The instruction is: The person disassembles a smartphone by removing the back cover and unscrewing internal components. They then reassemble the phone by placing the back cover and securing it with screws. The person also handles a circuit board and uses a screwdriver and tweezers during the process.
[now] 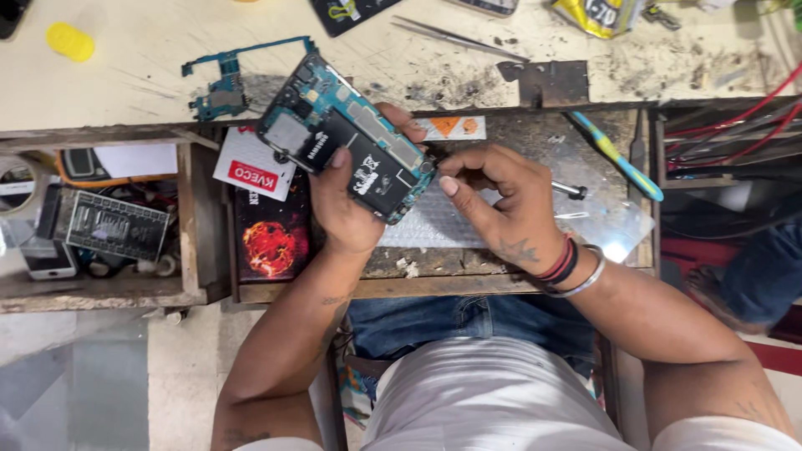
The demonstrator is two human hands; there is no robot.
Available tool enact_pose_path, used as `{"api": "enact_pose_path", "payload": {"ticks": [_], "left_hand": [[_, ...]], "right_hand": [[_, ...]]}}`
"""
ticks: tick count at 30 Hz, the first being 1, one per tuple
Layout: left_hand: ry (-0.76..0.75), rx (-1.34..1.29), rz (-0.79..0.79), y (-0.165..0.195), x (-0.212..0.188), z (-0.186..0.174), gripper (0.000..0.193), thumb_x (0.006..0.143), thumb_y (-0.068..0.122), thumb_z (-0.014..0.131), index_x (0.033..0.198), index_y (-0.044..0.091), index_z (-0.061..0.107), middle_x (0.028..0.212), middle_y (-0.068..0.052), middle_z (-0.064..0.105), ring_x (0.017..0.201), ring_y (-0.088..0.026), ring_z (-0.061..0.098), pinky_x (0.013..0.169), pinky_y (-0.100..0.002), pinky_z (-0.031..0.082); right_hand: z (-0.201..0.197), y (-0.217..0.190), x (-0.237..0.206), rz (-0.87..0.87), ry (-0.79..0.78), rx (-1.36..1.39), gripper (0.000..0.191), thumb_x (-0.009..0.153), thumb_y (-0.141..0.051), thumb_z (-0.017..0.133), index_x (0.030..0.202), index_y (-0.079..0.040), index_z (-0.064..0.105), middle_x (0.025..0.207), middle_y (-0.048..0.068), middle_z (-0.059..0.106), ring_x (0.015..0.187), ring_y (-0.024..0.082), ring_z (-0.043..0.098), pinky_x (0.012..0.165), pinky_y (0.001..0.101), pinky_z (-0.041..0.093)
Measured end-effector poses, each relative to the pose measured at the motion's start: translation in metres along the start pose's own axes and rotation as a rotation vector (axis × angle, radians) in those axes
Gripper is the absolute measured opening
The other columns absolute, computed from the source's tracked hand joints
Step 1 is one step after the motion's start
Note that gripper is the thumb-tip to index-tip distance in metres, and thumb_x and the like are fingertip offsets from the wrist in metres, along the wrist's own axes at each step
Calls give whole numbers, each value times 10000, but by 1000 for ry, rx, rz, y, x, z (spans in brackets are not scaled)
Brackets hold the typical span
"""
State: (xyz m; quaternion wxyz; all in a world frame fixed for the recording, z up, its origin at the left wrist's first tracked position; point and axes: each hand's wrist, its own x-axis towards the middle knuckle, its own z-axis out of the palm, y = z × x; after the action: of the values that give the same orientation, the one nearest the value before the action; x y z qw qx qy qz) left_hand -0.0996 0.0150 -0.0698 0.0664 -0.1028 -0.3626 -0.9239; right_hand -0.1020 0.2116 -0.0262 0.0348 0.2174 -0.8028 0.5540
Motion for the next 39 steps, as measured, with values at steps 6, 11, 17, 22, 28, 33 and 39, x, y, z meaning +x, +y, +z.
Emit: {"api": "enact_pose_path", "payload": {"ticks": [6, 11, 17, 22, 28, 33, 39], "left_hand": [[1, 160, 102, 1, -2, 6, 584, 1045, 421, 611, 1289, -106, 551, 1242, -228, 631, 1116, -289, 664, 949, -394, 559], [-16, 212, 129, 1, -3, 10, 594, 1045, 434, 628, 1298, -97, 547, 1239, -224, 634, 1122, -279, 664, 979, -390, 558], [-30, 253, 138, 1, -3, 12, 611, 1039, 460, 626, 1311, -81, 539, 1260, -215, 632, 1149, -274, 660, 1021, -398, 551], [-32, 262, 141, 0, -2, 14, 608, 1033, 450, 640, 1312, -82, 544, 1267, -215, 632, 1154, -275, 657, 1030, -402, 546], [-34, 294, 158, 0, -1, 14, 600, 1026, 446, 643, 1330, -61, 539, 1263, -209, 636, 1147, -270, 663, 1022, -398, 553], [-42, 266, 148, 0, -1, 13, 595, 1030, 440, 653, 1319, -69, 546, 1266, -207, 633, 1158, -265, 659, 1028, -395, 553], [-50, 247, 116, 0, -1, 12, 615, 1029, 444, 657, 1360, -63, 547, 1256, -207, 639, 1154, -259, 667, 1012, -392, 564]], "right_hand": [[5, 15, -3, 153, -37, 170, 201, 952, -71, 777, 1130, 0, 716, 1007, 38, 737, 879, 56, 675, 783, 212, 574], [8, 28, -4, 281, -72, 403, 224, 950, -33, 761, 1160, 10, 694, 1062, 11, 709, 914, 39, 643, 797, 199, 548], [5, 37, -4, 295, -126, 504, 265, 965, -23, 750, 1214, 18, 669, 1070, 27, 693, 947, 57, 645, 868, 214, 558], [0, 37, -1, 349, -178, 587, 289, 960, -40, 732, 1231, 20, 649, 1092, 39, 703, 967, 91, 688, 896, 248, 590], [-1, 35, 1, 407, -198, 692, 304, 964, -40, 720, 1248, 24, 634, 1139, 59, 684, 1017, 128, 698, 913, 297, 618], [1, 34, 2, 410, -208, 749, 324, 968, -57, 707, 1272, 12, 617, 1138, 65, 686, 1043, 159, 719, 925, 314, 622], [3, 35, 3, 428, -194, 714, 266, 958, -55, 723, 1192, 10, 616, 1083, 58, 685, 987, 143, 710, 917, 307, 618]]}}
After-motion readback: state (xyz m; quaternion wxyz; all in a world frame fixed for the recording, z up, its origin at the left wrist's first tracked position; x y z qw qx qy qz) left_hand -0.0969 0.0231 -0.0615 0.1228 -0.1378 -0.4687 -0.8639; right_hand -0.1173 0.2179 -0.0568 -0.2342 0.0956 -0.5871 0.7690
